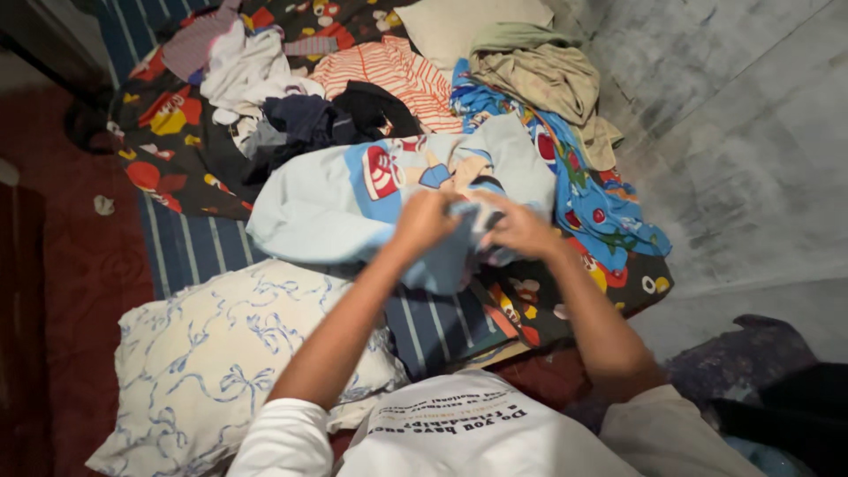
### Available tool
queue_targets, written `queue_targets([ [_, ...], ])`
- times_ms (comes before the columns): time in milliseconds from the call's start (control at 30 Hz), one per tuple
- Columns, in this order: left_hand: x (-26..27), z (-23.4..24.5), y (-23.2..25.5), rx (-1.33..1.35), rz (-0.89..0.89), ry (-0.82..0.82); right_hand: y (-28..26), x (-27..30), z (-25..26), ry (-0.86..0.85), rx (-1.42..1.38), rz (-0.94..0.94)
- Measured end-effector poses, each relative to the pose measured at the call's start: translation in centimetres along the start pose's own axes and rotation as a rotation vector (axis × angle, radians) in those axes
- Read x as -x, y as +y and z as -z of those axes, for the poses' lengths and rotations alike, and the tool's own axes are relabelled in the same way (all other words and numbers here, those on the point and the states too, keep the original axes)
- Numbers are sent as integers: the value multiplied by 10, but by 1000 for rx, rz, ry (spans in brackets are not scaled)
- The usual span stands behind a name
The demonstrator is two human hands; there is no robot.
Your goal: The person straightens and folds a white pillowcase and then a large blue patterned blanket on a bed. They repeatedly unfold and refold the blanket to align the edges and smooth the fabric, handling the items one at a time.
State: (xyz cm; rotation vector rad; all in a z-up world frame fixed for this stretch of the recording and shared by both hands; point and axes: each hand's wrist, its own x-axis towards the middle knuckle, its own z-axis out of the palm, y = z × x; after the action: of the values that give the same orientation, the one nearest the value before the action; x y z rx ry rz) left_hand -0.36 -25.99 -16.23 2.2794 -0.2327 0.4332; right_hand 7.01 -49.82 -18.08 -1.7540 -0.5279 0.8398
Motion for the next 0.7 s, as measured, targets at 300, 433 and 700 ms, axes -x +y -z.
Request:
queue_targets([
  [300,36,-1,5,48,267,-258,-14,-11,-45,-157,653,72],
  [433,63,-40,-67,78,91,-311,19,-22,-43,-226,695,-33],
  [700,77,185,-341,-602,562,436,0,-39,292,1313,607,386],
])
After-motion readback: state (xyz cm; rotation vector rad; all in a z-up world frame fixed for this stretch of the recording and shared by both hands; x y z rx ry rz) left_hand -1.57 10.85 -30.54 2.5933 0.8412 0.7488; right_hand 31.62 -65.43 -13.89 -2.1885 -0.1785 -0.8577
